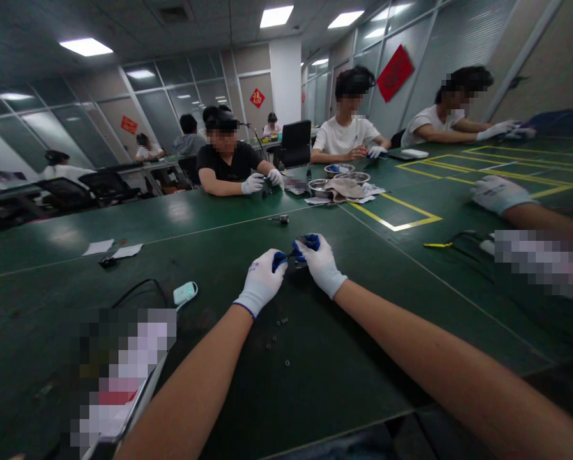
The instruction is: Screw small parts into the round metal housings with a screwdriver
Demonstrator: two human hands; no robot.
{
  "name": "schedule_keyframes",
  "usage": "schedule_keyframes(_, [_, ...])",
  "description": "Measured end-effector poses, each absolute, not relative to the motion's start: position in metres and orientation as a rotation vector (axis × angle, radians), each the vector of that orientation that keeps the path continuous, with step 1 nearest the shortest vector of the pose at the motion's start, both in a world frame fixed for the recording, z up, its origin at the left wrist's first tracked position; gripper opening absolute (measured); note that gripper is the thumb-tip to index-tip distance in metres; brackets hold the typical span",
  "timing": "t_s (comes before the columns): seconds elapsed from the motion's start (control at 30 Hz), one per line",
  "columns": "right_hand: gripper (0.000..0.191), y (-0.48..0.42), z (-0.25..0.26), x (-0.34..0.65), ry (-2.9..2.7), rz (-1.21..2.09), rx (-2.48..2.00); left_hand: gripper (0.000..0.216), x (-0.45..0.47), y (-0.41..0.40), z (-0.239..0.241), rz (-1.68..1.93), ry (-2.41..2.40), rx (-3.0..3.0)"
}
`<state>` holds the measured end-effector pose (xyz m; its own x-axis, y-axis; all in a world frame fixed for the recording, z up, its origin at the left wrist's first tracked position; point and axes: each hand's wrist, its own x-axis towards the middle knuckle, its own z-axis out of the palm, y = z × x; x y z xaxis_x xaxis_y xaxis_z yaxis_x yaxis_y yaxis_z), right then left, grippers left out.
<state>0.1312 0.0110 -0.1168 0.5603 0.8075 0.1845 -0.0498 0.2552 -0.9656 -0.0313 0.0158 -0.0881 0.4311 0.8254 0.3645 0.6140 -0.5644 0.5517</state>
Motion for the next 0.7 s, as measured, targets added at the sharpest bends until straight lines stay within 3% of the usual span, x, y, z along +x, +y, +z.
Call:
schedule_keyframes(0.37, [0.044, 0.009, -0.12, 0.128, -0.854, 0.691, -1.106, 0.014, -0.031, 0.014, -0.09, 0.86, 1.202, 2.419])
schedule_keyframes(0.5, [0.044, 0.007, -0.119, 0.135, -0.84, 0.551, -1.111, 0.028, -0.029, 0.02, -0.092, 0.867, 1.204, 2.45])
schedule_keyframes(0.63, [0.051, 0.003, -0.117, 0.145, -0.96, 0.482, -1.083, 0.039, -0.018, 0.029, -0.09, 0.674, 1.129, 2.608])
schedule_keyframes(0.7, [0.055, 0.0, -0.117, 0.147, -0.993, 0.458, -1.11, 0.033, -0.014, 0.032, -0.089, 0.579, 1.085, 2.655])
